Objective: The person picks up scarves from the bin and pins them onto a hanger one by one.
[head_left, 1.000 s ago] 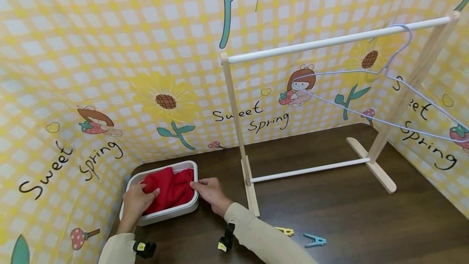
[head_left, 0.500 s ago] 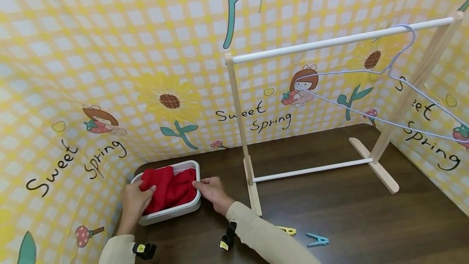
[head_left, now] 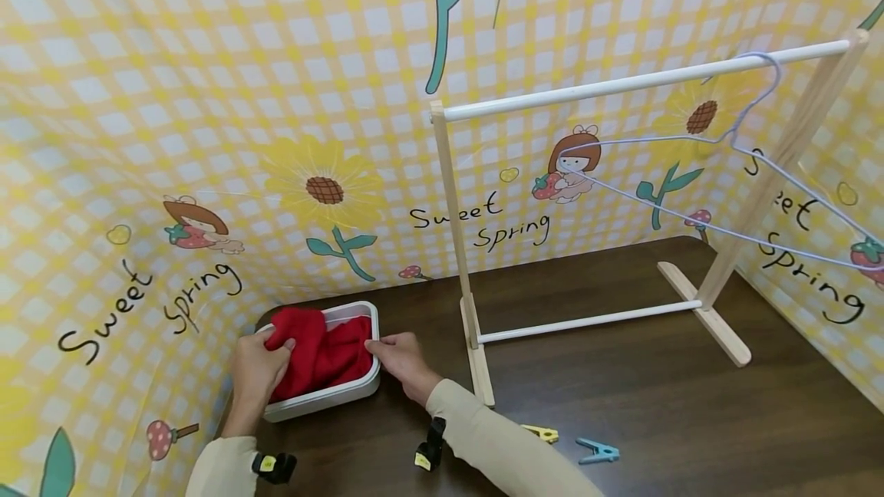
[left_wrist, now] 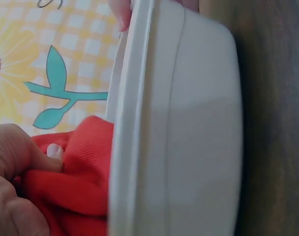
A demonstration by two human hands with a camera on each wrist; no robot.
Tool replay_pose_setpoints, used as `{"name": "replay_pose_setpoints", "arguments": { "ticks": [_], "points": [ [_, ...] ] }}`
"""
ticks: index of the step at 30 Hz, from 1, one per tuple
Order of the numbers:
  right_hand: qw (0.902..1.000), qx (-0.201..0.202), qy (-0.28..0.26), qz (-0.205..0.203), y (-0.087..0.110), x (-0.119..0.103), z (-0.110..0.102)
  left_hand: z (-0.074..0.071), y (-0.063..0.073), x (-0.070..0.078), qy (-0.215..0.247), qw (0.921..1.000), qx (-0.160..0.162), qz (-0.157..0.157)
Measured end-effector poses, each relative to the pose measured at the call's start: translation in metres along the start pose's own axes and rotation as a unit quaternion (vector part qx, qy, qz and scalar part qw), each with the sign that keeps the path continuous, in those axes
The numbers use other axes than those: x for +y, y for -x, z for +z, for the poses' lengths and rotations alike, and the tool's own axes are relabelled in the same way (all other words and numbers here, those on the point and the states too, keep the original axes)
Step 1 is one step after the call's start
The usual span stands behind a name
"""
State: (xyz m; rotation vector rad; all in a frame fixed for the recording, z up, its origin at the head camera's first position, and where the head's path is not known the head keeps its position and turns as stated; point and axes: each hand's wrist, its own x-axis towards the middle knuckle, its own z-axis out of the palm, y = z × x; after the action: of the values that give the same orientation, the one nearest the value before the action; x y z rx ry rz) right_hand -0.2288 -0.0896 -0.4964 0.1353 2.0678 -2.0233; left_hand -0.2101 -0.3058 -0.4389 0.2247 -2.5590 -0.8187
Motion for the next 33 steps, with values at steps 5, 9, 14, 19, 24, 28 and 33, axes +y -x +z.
{"name": "replay_pose_setpoints", "arguments": {
  "ticks": [5, 9, 14, 19, 24, 28, 33],
  "points": [
    [1.0000, -0.003, -0.006, -0.001, 0.001, 0.000, 0.000, -0.006, -0.002, 0.004, -0.007, 0.9995, 0.022, 0.019],
    [0.9999, -0.008, -0.010, 0.001, 0.002, 0.001, 0.000, -0.010, 0.000, 0.007, -0.008, 0.9995, 0.029, 0.007],
    [0.9997, -0.010, -0.019, -0.005, 0.002, 0.002, 0.000, -0.014, 0.001, 0.013, 0.003, 0.9995, 0.018, -0.026],
    [0.9991, -0.014, -0.038, -0.014, 0.001, 0.004, 0.000, -0.018, 0.002, 0.021, 0.020, 0.9983, 0.012, -0.053],
    [0.9991, -0.010, -0.039, -0.009, 0.001, 0.003, 0.000, -0.022, 0.001, 0.026, 0.040, 0.9965, 0.012, -0.072],
    [0.9996, -0.003, -0.027, -0.008, 0.001, 0.001, 0.001, -0.025, 0.001, 0.030, 0.050, 0.9949, 0.007, -0.087],
    [0.9998, 0.012, 0.005, -0.015, 0.003, 0.000, 0.003, -0.029, 0.001, 0.032, 0.047, 0.9942, 0.013, -0.096]
  ]
}}
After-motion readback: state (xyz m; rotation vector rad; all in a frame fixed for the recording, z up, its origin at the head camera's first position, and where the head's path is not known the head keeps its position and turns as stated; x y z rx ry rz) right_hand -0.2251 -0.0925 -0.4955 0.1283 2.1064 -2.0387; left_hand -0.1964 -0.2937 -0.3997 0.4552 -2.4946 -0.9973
